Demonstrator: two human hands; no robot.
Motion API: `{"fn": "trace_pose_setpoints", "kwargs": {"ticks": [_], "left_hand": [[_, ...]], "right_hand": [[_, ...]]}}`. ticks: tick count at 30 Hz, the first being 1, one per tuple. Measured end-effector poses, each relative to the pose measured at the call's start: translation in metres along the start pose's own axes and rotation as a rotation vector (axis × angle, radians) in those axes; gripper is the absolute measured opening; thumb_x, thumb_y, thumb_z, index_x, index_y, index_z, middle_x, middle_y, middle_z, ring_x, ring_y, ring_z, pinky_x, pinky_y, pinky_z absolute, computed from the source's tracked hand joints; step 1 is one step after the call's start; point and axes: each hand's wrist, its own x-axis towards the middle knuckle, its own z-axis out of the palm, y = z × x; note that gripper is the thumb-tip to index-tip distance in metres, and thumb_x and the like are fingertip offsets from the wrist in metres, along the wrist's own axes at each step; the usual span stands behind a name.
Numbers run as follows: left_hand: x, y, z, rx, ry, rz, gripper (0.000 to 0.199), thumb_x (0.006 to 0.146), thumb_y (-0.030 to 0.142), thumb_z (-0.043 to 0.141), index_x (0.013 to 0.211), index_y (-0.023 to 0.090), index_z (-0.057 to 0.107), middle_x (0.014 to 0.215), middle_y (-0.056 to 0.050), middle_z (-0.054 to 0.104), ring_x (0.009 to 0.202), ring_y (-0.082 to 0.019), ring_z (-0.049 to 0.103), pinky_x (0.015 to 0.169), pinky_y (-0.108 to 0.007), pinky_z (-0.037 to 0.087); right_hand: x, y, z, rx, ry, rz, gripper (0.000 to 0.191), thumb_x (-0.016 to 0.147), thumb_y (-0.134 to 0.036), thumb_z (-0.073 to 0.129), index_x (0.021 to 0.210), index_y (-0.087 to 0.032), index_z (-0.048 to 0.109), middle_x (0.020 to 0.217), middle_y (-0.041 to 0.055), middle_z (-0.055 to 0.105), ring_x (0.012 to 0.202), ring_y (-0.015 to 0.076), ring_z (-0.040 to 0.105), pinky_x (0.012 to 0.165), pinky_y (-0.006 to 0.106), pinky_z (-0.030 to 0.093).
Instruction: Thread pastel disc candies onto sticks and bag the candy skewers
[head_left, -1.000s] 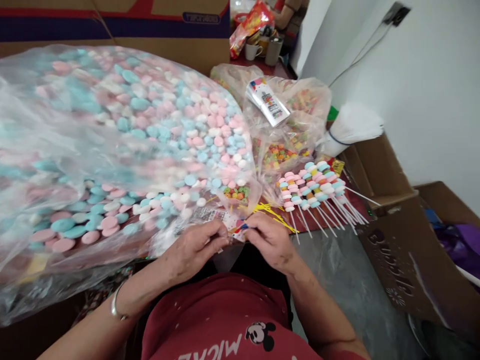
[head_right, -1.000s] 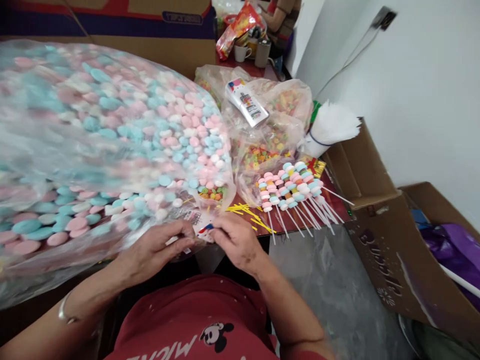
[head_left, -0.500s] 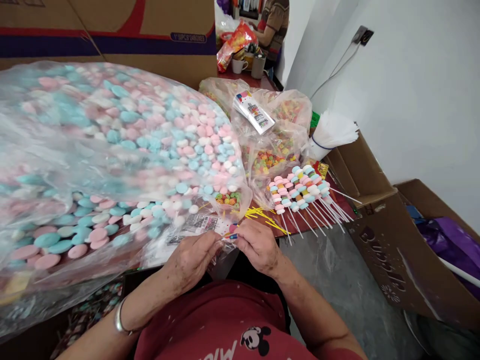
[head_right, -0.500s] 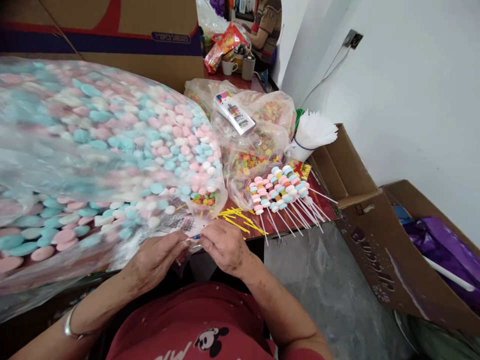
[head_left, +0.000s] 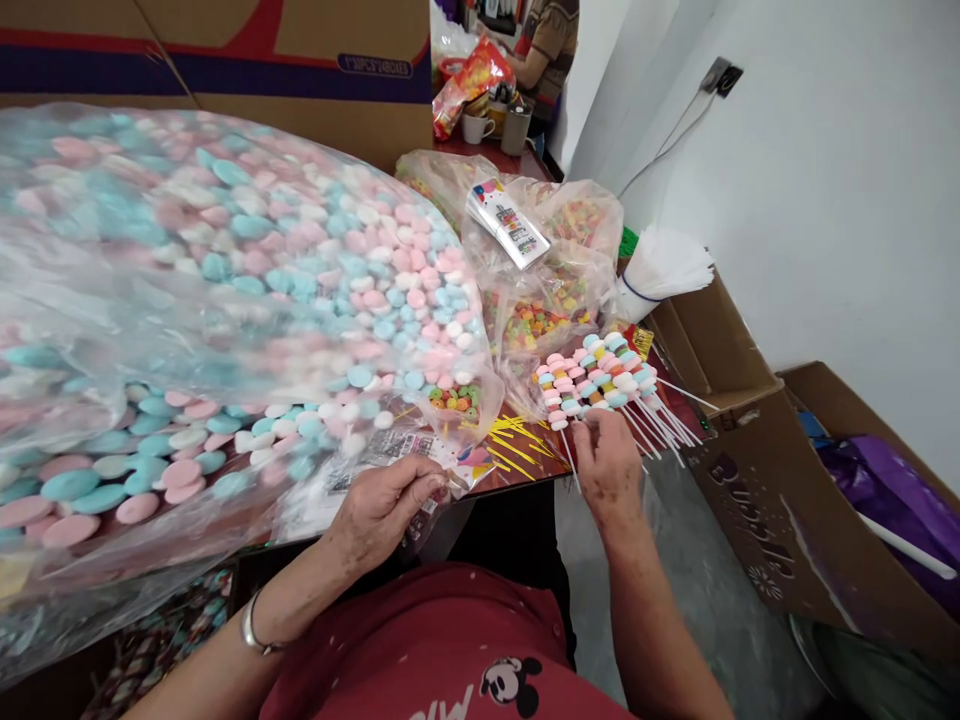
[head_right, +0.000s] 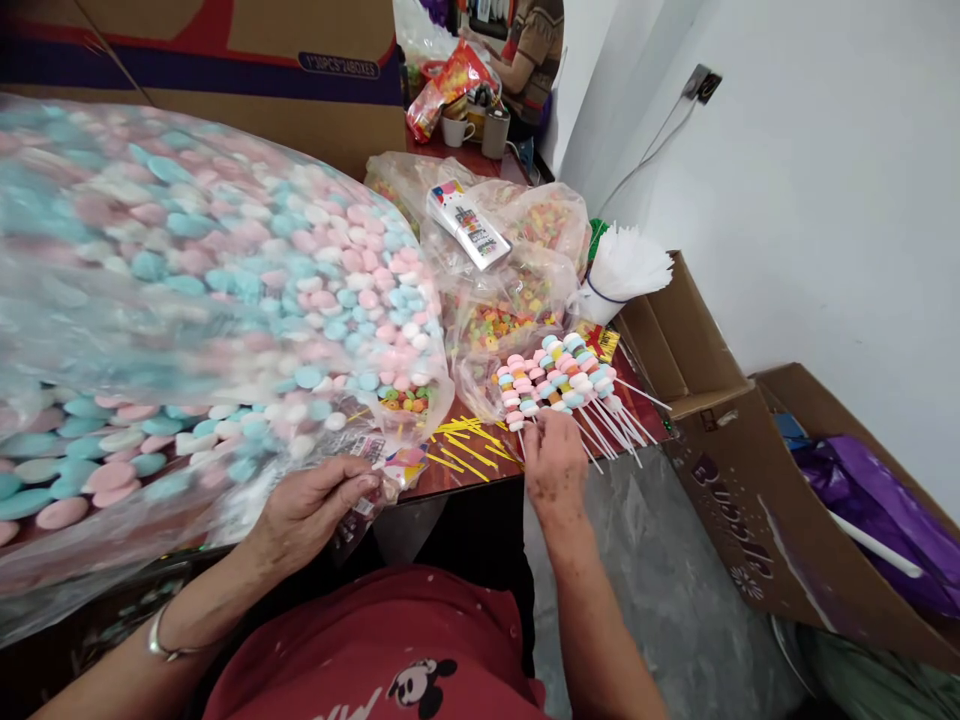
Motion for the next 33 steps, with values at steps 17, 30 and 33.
{"fn": "trace_pose_setpoints", "kwargs": {"ticks": [17,30,33], "left_hand": [[0.006,-0.012,-0.047,-0.144,0.056,-0.165,0.026,0.091,0.034,0.055,0.077,0.015,0.066,0.067,-0.002,0.069,0.060,-0.011,0.061,0.057,-0.020,0.048],[-0.006,-0.026,-0.067,-0.507,-0.003,-0.316,0.032,0.083,0.044,0.067,0.074,0.014,0.064,0.073,-0.008,0.074,0.071,-0.019,0.070,0.069,-0.029,0.054],[-0.005,-0.027,-0.067,-0.510,-0.003,-0.339,0.030,0.082,0.042,0.067,0.073,0.014,0.064,0.070,-0.006,0.073,0.066,-0.016,0.067,0.064,-0.026,0.052]], "right_hand": [[0.028,0.005,-0.021,0.244,0.078,-0.376,0.030,0.090,-0.013,0.057,0.116,-0.024,0.067,0.087,0.0050,0.070,0.076,0.0199,0.063,0.070,0.034,0.050],[0.067,-0.038,-0.005,0.234,-0.082,-0.803,0.034,0.088,-0.010,0.055,0.117,-0.023,0.065,0.081,0.0040,0.070,0.072,0.0192,0.057,0.069,0.035,0.046],[0.067,-0.037,-0.006,0.211,-0.080,-0.823,0.033,0.089,-0.011,0.055,0.118,-0.024,0.065,0.080,0.0031,0.070,0.070,0.0182,0.056,0.068,0.034,0.045]]}}
